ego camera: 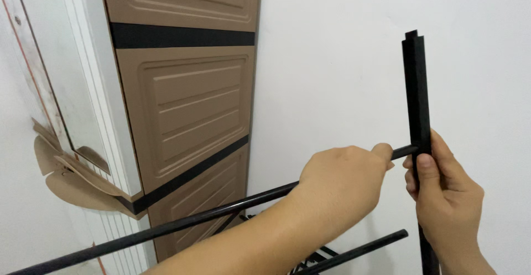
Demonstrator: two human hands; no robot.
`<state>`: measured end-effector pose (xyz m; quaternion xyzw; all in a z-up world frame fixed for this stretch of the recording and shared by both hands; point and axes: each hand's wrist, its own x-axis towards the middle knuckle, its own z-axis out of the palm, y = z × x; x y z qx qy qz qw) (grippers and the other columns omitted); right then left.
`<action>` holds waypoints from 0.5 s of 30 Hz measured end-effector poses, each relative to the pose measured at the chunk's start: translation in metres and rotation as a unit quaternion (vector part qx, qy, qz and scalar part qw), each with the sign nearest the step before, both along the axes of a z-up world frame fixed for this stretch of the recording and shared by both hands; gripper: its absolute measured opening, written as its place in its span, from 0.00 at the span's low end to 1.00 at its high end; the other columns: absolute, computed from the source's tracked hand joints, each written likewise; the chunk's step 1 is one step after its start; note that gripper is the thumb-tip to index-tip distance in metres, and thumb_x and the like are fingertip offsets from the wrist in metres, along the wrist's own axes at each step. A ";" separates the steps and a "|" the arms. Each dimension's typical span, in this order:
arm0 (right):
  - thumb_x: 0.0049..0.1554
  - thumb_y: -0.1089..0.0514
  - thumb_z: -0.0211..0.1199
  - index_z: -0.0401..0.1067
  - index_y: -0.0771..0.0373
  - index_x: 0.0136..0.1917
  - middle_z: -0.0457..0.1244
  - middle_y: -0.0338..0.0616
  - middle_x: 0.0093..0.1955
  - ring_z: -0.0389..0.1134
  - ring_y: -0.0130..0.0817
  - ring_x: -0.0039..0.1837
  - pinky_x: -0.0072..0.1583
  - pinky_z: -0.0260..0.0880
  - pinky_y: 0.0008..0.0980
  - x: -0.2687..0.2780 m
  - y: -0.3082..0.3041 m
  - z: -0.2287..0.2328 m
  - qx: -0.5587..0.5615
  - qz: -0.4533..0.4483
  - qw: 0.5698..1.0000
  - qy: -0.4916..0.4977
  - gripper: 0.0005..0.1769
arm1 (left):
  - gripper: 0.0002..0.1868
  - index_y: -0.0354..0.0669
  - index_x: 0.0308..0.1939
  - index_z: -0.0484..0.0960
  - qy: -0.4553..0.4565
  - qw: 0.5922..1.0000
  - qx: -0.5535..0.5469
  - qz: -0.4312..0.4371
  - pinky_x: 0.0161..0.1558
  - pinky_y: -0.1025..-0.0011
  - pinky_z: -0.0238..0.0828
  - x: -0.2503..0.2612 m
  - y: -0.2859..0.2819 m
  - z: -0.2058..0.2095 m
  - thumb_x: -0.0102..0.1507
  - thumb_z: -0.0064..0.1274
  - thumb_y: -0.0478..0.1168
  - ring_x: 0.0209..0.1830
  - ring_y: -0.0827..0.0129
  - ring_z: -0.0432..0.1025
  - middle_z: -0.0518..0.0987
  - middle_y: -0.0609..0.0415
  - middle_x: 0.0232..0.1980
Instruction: The person assembles a black metal rack by inserting horizontal bars into vertical supports to form ladder-like frames. They repeat this process to create multiple identical frames and then stack them together against a wall.
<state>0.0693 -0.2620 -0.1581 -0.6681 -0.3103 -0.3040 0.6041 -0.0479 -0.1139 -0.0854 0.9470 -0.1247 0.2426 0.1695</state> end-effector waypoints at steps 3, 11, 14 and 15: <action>0.70 0.62 0.51 0.66 0.66 0.77 0.64 0.41 0.44 0.61 0.22 0.39 0.38 0.62 0.23 0.003 0.003 -0.002 -0.005 0.009 0.999 -0.044 0.23 | 0.12 0.38 0.48 0.73 0.042 0.999 0.003 0.010 0.30 0.58 0.76 -0.001 0.000 0.002 0.71 0.36 0.41 0.28 0.55 0.79 0.81 0.46 0.28; 0.69 0.62 0.50 0.66 0.67 0.76 0.64 0.43 0.42 0.61 0.24 0.37 0.36 0.61 0.25 0.008 0.014 -0.008 0.008 0.031 0.999 0.000 0.23 | 0.20 0.38 0.46 0.75 0.084 0.992 -0.091 0.006 0.38 0.52 0.74 0.018 0.009 -0.013 0.72 0.32 0.49 0.35 0.47 0.78 0.82 0.40 0.33; 0.66 0.60 0.50 0.63 0.68 0.75 0.65 0.40 0.44 0.60 0.23 0.37 0.36 0.61 0.24 0.013 0.008 -0.003 0.029 0.111 0.993 0.039 0.25 | 0.24 0.37 0.44 0.79 0.096 0.988 -0.114 -0.030 0.37 0.56 0.71 0.042 0.017 -0.024 0.74 0.31 0.51 0.35 0.52 0.76 0.80 0.44 0.33; 0.67 0.58 0.49 0.62 0.68 0.75 0.63 0.39 0.41 0.59 0.23 0.36 0.36 0.59 0.25 0.015 0.004 -0.002 0.018 0.116 0.991 0.062 0.26 | 0.26 0.37 0.43 0.80 0.103 0.986 -0.126 -0.048 0.36 0.59 0.69 0.048 0.018 -0.028 0.74 0.31 0.52 0.34 0.55 0.75 0.79 0.47 0.32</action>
